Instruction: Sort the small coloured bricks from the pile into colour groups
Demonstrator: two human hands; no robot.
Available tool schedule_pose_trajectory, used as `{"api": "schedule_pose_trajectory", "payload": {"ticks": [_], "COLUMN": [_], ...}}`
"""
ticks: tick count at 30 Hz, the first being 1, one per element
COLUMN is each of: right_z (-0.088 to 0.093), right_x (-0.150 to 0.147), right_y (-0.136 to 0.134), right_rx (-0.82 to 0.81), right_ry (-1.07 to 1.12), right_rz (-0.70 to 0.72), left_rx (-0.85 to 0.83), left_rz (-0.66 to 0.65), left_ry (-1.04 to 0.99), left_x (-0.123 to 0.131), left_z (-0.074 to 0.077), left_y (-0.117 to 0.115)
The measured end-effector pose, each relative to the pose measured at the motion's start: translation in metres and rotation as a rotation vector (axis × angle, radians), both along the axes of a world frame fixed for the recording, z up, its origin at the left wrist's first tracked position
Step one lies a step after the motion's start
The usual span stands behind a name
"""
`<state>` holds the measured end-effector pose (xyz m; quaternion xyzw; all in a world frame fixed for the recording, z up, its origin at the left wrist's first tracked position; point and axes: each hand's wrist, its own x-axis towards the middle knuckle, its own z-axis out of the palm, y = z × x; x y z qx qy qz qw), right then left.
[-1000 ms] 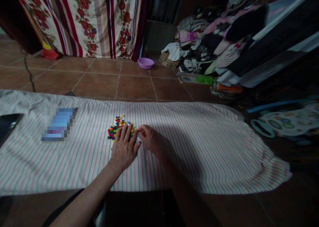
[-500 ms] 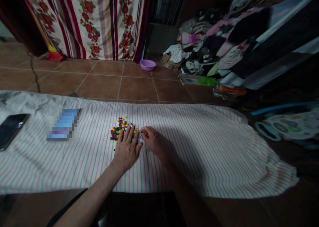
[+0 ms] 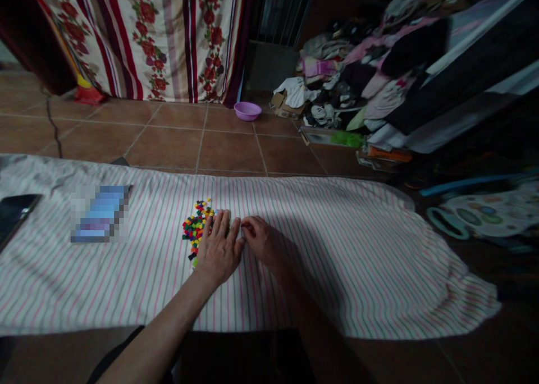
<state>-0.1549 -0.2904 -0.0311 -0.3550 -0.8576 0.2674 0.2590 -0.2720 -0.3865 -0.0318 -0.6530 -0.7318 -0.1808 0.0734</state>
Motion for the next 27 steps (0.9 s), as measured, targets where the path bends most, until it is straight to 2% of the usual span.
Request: {"api": "schedule_pose_trajectory", "payload": {"ticks": [7,22,27], "right_z": [-0.01,-0.009,-0.007], "right_x": [0.007,0.009,0.008], "right_y": [0.006,0.004,0.005], "right_rx": [0.022,0.053,0.044], "right_ry": [-0.011,-0.054,-0.022], "right_rz": [-0.006,0.01,-0.028], "left_rx": [0.003,0.0,-0.008], "left_rz": [-0.012,0.038,-0.008], "left_ry": [0.062,0.044,0.045], "left_x": [0.0,0.0,0.005], "left_z": [-0.008,-0.001,0.005], "left_y": [-0.002,-0.007,-0.007]}}
